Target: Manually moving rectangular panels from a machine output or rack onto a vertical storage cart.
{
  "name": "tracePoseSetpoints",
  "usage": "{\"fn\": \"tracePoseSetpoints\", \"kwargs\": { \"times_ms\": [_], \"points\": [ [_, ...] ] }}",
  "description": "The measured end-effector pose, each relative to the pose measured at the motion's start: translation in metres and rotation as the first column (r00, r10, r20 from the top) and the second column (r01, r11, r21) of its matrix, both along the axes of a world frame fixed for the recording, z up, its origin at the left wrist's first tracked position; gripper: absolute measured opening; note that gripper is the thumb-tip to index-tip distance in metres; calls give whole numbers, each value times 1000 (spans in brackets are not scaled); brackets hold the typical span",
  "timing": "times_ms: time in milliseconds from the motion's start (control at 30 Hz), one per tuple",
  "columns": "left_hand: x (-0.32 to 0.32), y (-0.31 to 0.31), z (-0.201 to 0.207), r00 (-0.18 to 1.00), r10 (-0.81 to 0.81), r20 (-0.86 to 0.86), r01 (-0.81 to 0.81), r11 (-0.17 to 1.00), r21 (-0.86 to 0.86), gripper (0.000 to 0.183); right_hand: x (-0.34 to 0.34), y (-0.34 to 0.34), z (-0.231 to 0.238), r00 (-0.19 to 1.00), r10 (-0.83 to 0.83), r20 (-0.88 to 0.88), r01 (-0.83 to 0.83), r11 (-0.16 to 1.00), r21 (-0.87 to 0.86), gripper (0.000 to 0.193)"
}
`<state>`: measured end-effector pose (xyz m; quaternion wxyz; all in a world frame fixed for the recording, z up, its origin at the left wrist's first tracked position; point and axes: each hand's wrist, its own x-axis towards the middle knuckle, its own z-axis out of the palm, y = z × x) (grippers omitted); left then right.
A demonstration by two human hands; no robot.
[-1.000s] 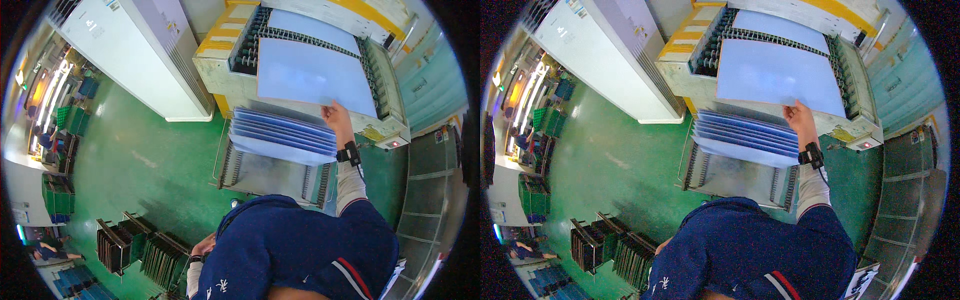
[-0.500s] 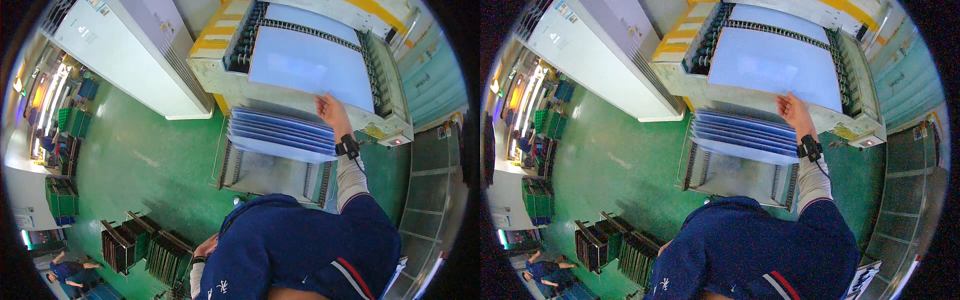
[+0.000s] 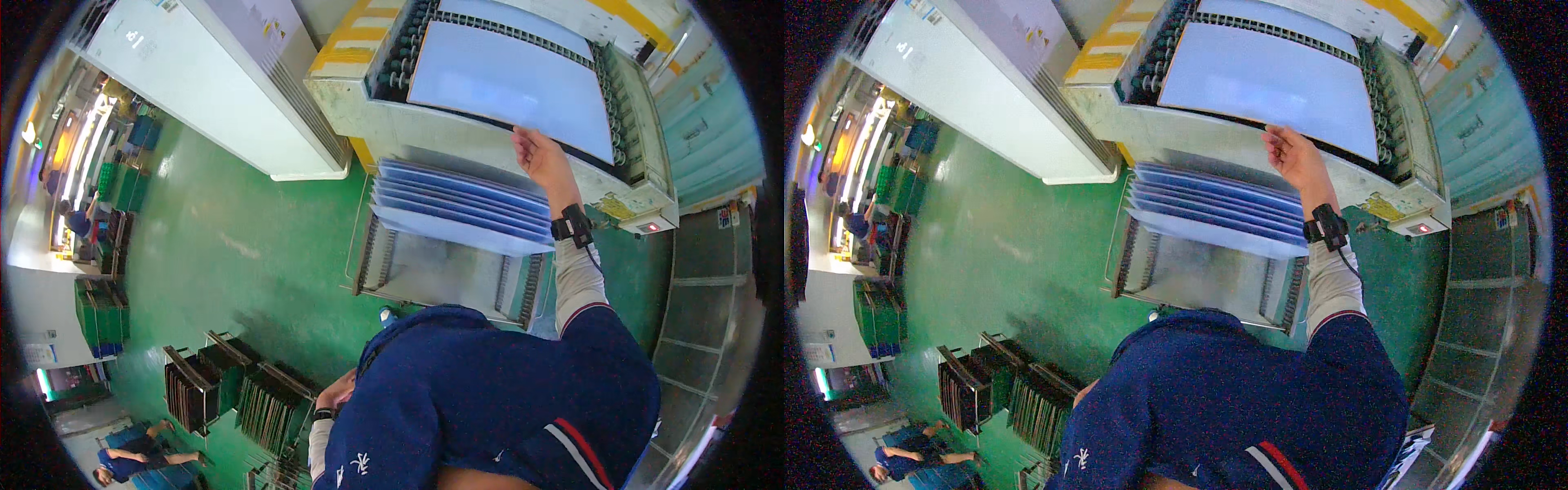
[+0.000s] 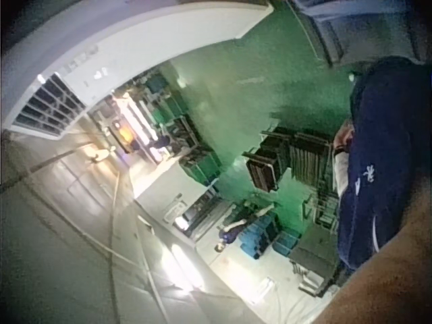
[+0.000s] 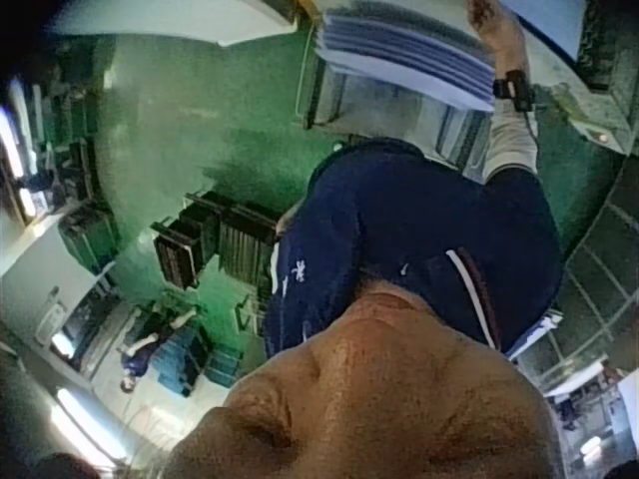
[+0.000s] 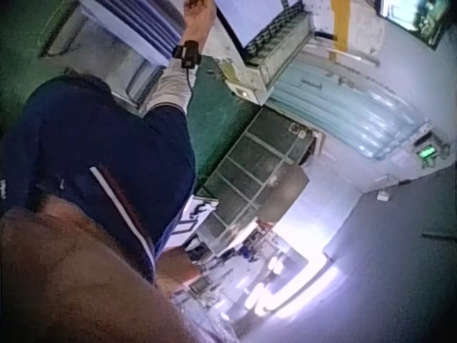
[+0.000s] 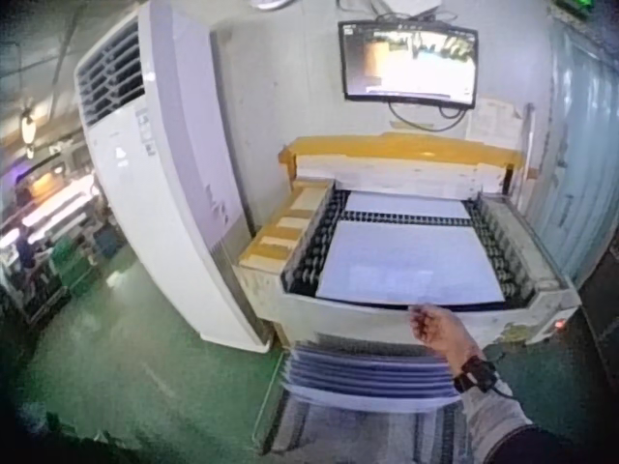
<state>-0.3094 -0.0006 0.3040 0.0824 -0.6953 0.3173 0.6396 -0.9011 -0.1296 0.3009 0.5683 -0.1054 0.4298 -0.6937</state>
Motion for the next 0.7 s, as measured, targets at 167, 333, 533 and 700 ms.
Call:
{"fn": "tracePoseSetpoints", "kwargs": {
  "times_ms": [167, 333, 533, 700],
  "points": [
    [44, 27, -49, 967, 208, -147, -209, 978, 7, 43, 34, 0, -19, 969, 190, -155, -163, 972, 171, 31],
    [40, 26, -47, 735, 458, -500, -401, 888, 224, 75, 108, 16, -45, 853, 390, -346, -281, 903, 325, 28],
    [77, 26, -136, 899, 21, -438, 69, 980, 189, 81, 148, 33, -56, 147, 489, -860, -192, 867, 460, 28],
    [86, 31, -161, 875, 19, -485, 95, 973, 210, 83, 152, 43, -83, -49, 374, -926, -168, 911, 376, 25]
  ]
}}
